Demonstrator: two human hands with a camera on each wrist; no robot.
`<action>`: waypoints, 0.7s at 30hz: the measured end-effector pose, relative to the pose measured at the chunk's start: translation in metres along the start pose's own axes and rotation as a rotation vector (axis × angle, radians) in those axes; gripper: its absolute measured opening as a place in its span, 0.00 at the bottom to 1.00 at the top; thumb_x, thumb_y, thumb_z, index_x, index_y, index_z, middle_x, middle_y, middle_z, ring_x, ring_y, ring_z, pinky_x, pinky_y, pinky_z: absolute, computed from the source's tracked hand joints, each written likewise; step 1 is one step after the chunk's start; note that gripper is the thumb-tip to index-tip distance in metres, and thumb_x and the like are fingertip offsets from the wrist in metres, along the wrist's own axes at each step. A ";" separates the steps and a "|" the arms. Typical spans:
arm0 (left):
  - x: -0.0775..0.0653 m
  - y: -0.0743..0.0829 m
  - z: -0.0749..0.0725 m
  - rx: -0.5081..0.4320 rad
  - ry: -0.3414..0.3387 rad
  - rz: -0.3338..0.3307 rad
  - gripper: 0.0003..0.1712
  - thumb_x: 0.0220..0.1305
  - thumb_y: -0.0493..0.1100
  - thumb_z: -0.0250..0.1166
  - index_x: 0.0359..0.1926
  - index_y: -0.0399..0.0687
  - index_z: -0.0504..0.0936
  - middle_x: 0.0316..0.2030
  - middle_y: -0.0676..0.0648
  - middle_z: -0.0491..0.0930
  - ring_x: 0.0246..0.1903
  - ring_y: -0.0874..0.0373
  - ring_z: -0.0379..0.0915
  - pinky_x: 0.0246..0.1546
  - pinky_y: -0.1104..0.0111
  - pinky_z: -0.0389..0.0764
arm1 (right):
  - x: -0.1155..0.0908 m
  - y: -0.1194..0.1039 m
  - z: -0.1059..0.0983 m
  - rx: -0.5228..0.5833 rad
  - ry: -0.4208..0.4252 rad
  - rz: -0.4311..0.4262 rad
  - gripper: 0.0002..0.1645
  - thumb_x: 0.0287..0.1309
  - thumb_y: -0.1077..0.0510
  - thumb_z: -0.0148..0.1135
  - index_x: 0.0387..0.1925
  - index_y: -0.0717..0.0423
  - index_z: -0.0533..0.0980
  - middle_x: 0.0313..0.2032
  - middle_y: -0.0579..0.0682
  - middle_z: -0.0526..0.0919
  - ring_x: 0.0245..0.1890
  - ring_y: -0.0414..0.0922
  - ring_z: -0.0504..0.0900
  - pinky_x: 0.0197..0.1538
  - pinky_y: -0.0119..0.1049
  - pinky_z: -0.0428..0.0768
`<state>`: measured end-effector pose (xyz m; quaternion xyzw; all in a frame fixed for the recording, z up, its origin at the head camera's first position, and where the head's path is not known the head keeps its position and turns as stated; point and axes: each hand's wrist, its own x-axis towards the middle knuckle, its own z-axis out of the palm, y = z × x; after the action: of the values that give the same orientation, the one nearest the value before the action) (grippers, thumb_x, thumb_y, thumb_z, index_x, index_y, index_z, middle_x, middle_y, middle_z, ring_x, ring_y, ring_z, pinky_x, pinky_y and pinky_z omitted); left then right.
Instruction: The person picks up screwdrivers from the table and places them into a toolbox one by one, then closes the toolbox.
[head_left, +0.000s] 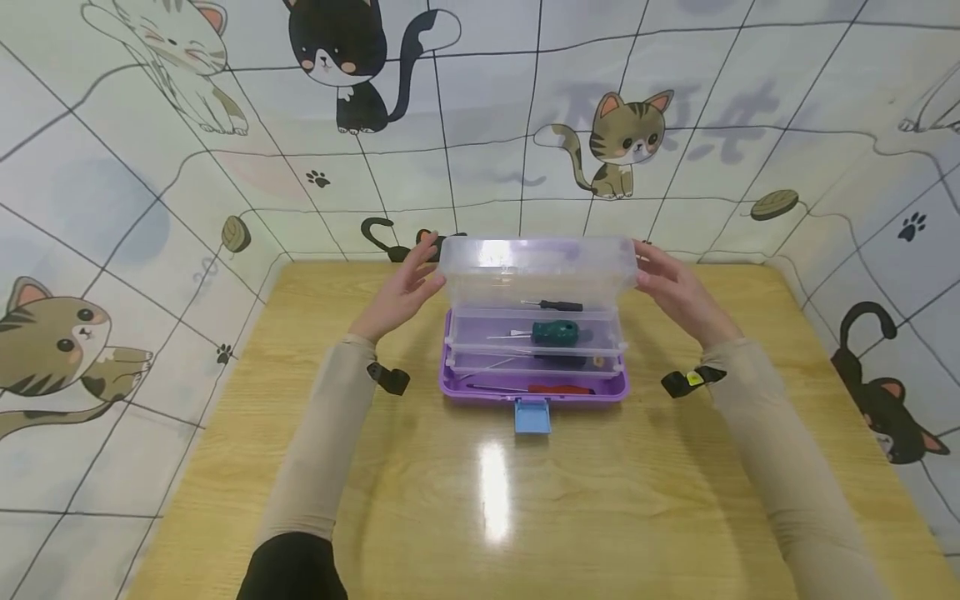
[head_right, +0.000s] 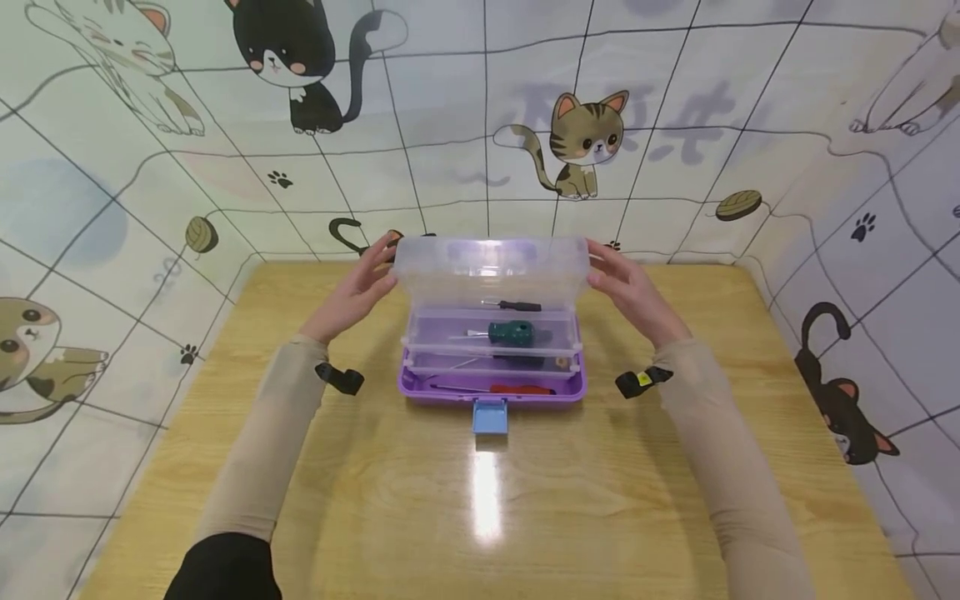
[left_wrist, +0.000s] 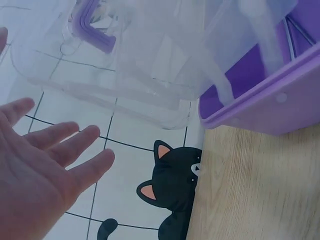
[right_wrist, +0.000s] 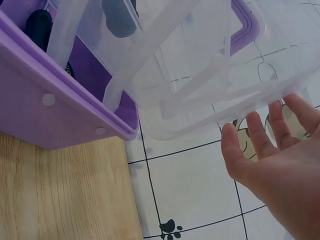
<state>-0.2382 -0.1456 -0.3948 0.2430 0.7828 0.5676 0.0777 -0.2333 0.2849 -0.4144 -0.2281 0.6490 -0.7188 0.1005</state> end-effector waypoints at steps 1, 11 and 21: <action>0.003 -0.004 -0.001 -0.007 -0.010 0.000 0.39 0.73 0.44 0.54 0.77 0.59 0.45 0.73 0.39 0.48 0.68 0.41 0.52 0.67 0.53 0.58 | -0.001 0.000 0.000 -0.013 -0.004 0.005 0.33 0.69 0.67 0.48 0.73 0.60 0.55 0.65 0.51 0.66 0.65 0.45 0.63 0.64 0.30 0.63; 0.014 -0.020 -0.005 -0.026 -0.111 -0.058 0.35 0.74 0.46 0.52 0.76 0.60 0.50 0.72 0.45 0.54 0.68 0.46 0.53 0.64 0.50 0.62 | -0.006 0.001 -0.002 -0.038 -0.028 0.008 0.34 0.69 0.68 0.48 0.73 0.61 0.53 0.66 0.52 0.66 0.66 0.44 0.63 0.64 0.30 0.63; 0.000 0.005 -0.001 -0.072 -0.180 -0.046 0.36 0.73 0.40 0.54 0.76 0.47 0.49 0.71 0.37 0.55 0.68 0.41 0.54 0.64 0.50 0.62 | -0.016 0.001 -0.003 -0.167 -0.047 0.080 0.37 0.69 0.66 0.49 0.75 0.51 0.52 0.72 0.53 0.54 0.70 0.49 0.56 0.61 0.29 0.66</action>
<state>-0.2373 -0.1451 -0.3895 0.2720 0.7571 0.5693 0.1694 -0.2210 0.2939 -0.4186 -0.2263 0.7128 -0.6520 0.1247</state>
